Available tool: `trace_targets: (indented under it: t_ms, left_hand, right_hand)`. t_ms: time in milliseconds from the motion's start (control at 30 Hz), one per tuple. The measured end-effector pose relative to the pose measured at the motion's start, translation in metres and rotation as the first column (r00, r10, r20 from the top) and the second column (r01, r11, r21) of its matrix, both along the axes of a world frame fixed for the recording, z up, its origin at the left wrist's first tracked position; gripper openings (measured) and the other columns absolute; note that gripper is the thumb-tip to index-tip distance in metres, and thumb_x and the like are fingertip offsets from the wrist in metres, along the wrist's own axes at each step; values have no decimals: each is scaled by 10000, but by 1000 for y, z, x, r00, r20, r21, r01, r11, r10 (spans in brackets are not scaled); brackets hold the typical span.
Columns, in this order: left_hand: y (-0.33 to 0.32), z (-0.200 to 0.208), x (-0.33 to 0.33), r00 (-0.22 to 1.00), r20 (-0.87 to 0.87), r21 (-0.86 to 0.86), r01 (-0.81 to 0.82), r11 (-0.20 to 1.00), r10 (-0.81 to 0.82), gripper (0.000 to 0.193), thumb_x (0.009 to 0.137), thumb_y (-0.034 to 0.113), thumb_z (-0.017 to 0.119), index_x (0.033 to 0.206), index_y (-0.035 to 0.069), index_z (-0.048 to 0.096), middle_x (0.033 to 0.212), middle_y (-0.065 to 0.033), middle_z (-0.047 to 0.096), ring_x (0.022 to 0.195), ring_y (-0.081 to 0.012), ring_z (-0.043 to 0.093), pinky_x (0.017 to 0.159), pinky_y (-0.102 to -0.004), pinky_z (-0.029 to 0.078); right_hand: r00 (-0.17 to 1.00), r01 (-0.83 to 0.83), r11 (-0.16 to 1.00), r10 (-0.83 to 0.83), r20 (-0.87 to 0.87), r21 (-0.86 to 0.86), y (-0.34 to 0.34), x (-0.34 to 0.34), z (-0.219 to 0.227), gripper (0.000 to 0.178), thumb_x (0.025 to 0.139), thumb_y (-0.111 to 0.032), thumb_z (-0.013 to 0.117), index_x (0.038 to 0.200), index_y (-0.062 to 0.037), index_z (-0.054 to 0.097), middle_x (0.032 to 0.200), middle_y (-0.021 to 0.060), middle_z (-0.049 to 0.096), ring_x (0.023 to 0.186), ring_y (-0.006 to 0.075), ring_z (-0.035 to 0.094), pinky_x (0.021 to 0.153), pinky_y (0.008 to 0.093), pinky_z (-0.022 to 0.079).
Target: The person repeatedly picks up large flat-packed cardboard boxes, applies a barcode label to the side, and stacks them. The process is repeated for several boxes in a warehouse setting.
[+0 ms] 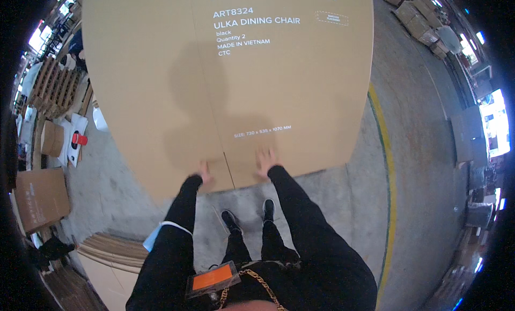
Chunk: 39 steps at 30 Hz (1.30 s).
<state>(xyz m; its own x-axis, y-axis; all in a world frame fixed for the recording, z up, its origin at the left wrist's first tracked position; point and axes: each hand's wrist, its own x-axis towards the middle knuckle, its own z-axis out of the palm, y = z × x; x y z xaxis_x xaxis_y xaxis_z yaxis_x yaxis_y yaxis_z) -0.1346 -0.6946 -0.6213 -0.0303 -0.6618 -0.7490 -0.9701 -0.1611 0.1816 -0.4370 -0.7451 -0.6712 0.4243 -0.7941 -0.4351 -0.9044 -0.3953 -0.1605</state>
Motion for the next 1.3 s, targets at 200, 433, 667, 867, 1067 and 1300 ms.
trace_targets:
  t_ms: [200,433,667,867,1067,1300]
  left_hand:
    - [-109,67,17,-229,-821,417,-866,275,522,1156,757,411,745,1480,125,-111,1544,-185,79,1428,-333,84,1093,-607,96]
    - [-168,150,11,-340,-899,408,-879,247,274,1181,746,374,758,1474,135,-140,1542,-171,130,1426,-363,63,1075,-644,73]
    - [-108,163,19,-282,-847,410,-887,214,451,974,778,297,713,1480,108,64,1514,-154,216,1401,-382,155,1064,-630,173]
    - [-78,235,98,-168,-919,216,-971,100,356,740,803,301,676,1407,110,292,1393,-96,407,1293,-325,364,965,-564,344]
    - [-72,322,231,-35,-973,2,-989,-146,230,658,801,360,666,1351,131,387,1368,-71,446,1286,-307,376,933,-576,340]
    - [-104,403,389,297,-953,-289,-840,-459,56,646,819,439,681,1250,-5,499,1226,-108,582,1138,-229,531,919,-393,424]
  right_hand:
    - [923,182,980,-142,357,-81,-132,57,102,1024,737,-511,659,1503,-177,67,1549,179,66,1412,424,59,1124,518,200]
    - [815,119,981,-9,580,-151,-180,36,170,1003,741,-455,677,1484,-75,122,1508,279,120,1391,434,152,1141,462,186]
    - [739,50,995,19,674,-83,-145,-4,180,926,775,-345,669,1473,-43,142,1481,254,243,1384,361,238,1133,387,237]
    - [693,198,935,78,717,-293,-182,-20,272,815,795,-326,655,1454,-70,250,1416,230,380,1325,356,359,1091,399,315]
    - [321,332,936,1,947,-114,-225,4,335,712,841,-229,659,1433,-64,298,1352,218,460,1218,300,496,982,398,431]
    - [-74,403,757,-534,842,515,-200,1,294,573,906,-288,606,1394,-115,361,1137,82,580,930,202,621,746,324,507]
